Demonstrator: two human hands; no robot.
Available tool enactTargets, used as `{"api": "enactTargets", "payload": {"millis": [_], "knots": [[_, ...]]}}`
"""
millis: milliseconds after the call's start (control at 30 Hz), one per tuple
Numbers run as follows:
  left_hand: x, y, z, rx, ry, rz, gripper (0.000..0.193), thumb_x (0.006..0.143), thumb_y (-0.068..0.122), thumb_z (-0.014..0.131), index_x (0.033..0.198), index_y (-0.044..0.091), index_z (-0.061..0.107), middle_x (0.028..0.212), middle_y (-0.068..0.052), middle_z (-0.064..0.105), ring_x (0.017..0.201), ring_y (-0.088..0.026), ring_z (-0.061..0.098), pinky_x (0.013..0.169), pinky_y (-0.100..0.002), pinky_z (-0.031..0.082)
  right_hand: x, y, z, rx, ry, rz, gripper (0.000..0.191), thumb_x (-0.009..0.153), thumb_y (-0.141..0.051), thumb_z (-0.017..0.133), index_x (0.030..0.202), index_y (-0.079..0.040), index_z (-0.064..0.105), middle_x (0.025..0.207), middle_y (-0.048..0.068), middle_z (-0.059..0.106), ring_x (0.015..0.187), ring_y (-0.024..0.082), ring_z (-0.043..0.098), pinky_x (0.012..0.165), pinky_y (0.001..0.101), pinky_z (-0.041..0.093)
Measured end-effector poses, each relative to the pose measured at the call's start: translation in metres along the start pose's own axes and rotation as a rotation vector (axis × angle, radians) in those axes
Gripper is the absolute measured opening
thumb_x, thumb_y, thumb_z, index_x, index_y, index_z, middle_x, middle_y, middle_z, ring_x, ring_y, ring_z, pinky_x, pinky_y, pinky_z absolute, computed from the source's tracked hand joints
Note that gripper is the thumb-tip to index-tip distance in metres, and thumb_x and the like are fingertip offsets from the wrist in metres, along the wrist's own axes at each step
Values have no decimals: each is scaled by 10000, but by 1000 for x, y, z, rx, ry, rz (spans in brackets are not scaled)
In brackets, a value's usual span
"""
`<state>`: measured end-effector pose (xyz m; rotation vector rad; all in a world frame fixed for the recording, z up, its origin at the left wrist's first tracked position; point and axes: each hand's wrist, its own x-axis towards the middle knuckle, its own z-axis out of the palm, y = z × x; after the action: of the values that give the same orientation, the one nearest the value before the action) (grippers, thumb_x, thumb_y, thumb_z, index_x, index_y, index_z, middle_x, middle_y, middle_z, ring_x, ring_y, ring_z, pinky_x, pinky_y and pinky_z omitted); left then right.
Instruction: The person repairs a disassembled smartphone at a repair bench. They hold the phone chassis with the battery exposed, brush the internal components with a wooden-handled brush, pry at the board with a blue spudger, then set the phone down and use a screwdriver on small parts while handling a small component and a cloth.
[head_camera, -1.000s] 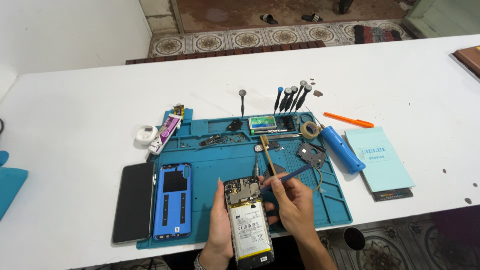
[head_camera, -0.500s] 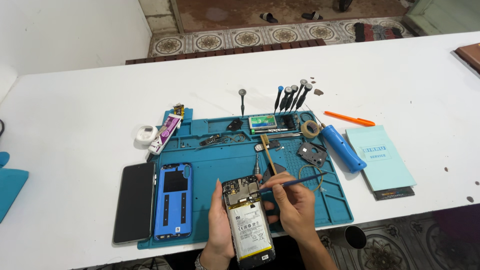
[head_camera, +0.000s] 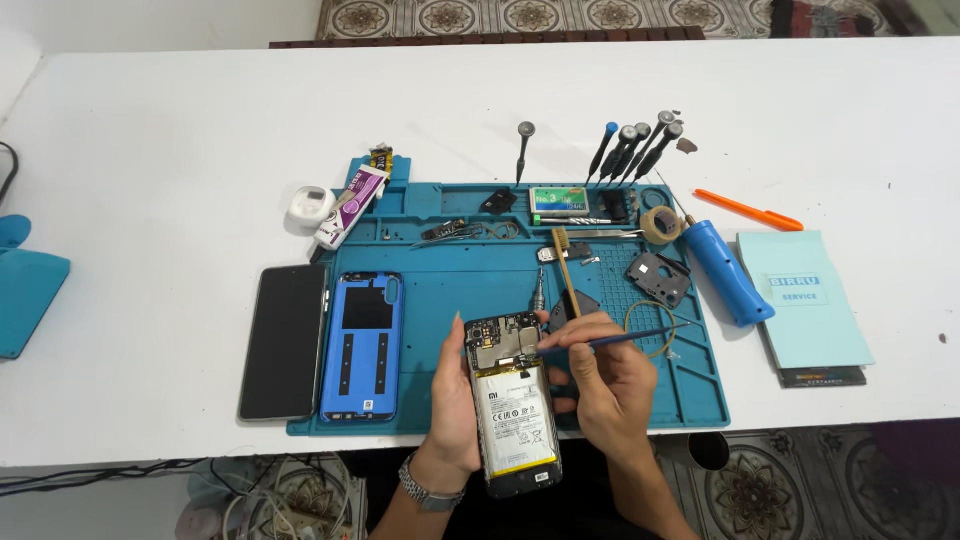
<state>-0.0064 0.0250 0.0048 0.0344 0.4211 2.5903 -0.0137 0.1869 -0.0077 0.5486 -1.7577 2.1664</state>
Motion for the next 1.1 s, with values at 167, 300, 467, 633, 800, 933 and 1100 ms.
{"api": "enactTargets", "payload": {"millis": [167,300,467,633,800,933,1100], "knots": [[0,-1,1,20,-17,13,856,1045,657,180,1457,-19,503,1057,-195,727,920,-281,752,823,-455,642,-1,-2,1,-29,-18,6,81,1054,-41,573,1051,20,625,1030,130,648,962,201,712,1089,484,570],[1,-2,-1,-4,41,12,847,1027,647,170,1426,-23,501,1091,-176,732,913,-271,746,808,-471,642,0,-3,3,-70,-19,-24,78,1053,-23,576,1039,23,637,1025,125,640,969,202,718,1115,497,503],[1,-4,-7,20,0,38,828,1051,632,195,1439,-26,514,1080,-187,725,933,-272,739,841,-474,629,3,-3,3,-85,-59,-50,83,1049,-17,582,1053,27,652,1035,119,644,993,189,707,1123,476,496],[2,-6,-1,76,52,33,801,1046,645,234,1360,-24,544,1030,-200,726,876,-302,740,785,-435,624,4,-11,-2,-139,-4,110,147,1032,-45,584,1015,40,702,1049,116,664,895,134,670,771,272,582],[6,-7,15,177,312,31,791,1001,607,239,1339,-20,584,953,-191,726,810,-283,732,731,-445,625,7,-12,-6,-35,-15,188,172,1058,-69,558,1029,36,690,1049,103,665,1026,106,683,667,213,554],[7,-7,22,226,318,62,801,1019,595,235,1339,-46,595,942,-202,729,805,-288,725,728,-456,626,6,-9,-8,12,44,315,180,1043,-116,586,1009,24,693,1083,101,722,698,45,596,599,200,524],[7,-8,23,228,326,49,804,1009,587,228,1330,-51,597,934,-208,730,801,-291,731,734,-481,631,7,-7,-7,48,124,458,194,994,-178,609,991,5,673,1061,98,761,586,28,593,435,195,491]]}}
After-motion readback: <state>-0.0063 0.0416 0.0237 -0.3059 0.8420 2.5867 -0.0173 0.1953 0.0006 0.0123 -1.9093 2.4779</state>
